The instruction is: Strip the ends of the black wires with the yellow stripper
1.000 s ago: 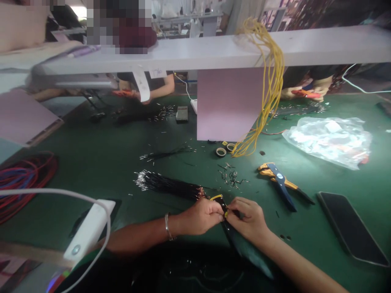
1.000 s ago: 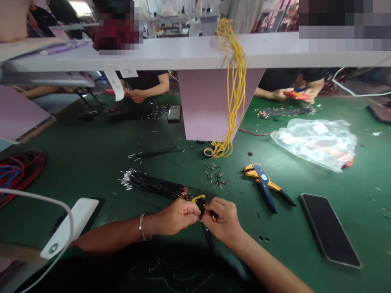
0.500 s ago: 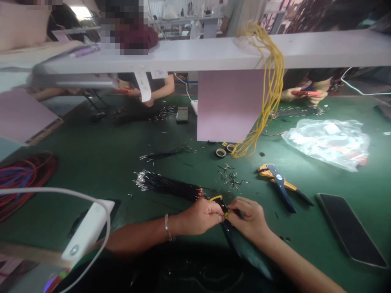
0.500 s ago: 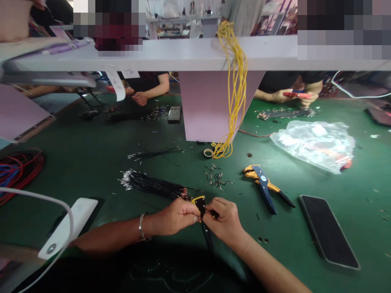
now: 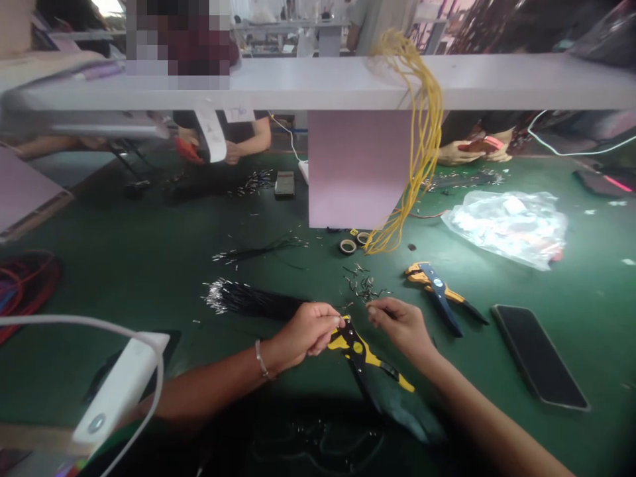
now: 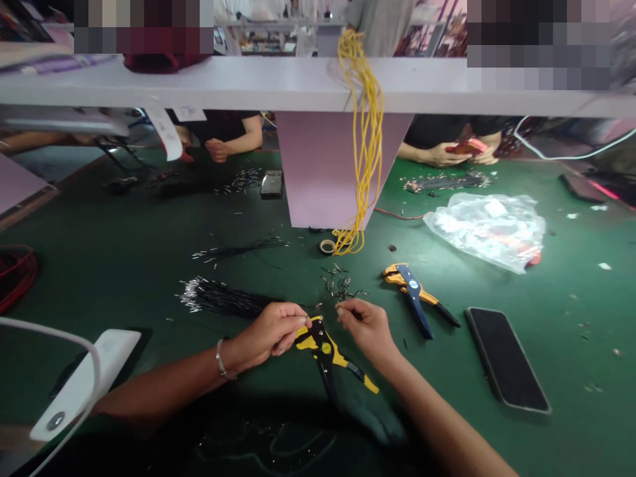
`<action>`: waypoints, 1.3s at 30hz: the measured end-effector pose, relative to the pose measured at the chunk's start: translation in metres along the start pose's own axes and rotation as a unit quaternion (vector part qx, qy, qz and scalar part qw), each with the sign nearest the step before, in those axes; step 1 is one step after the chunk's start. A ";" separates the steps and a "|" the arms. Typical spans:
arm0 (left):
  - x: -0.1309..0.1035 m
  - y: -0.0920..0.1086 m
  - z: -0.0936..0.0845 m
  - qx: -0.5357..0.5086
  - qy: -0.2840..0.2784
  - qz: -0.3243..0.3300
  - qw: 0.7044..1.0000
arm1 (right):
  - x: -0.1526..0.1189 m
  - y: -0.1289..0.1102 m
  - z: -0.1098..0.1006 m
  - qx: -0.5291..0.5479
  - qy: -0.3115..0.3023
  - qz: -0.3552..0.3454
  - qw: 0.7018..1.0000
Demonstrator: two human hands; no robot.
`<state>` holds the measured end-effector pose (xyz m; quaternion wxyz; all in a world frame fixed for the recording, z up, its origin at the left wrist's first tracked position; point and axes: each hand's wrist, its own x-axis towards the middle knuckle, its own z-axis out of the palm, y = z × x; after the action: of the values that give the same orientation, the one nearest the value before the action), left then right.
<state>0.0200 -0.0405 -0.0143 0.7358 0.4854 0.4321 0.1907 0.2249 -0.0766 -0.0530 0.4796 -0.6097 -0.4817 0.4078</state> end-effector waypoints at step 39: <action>0.010 -0.002 -0.007 0.007 0.048 0.048 0.998 | -0.066 -0.021 0.002 -0.401 -0.079 -0.072 0.910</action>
<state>0.0193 -0.0311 -0.0217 0.7003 0.5014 0.4445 0.2462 0.2060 -0.1389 -0.0306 0.1837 -0.6799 -0.6835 0.1917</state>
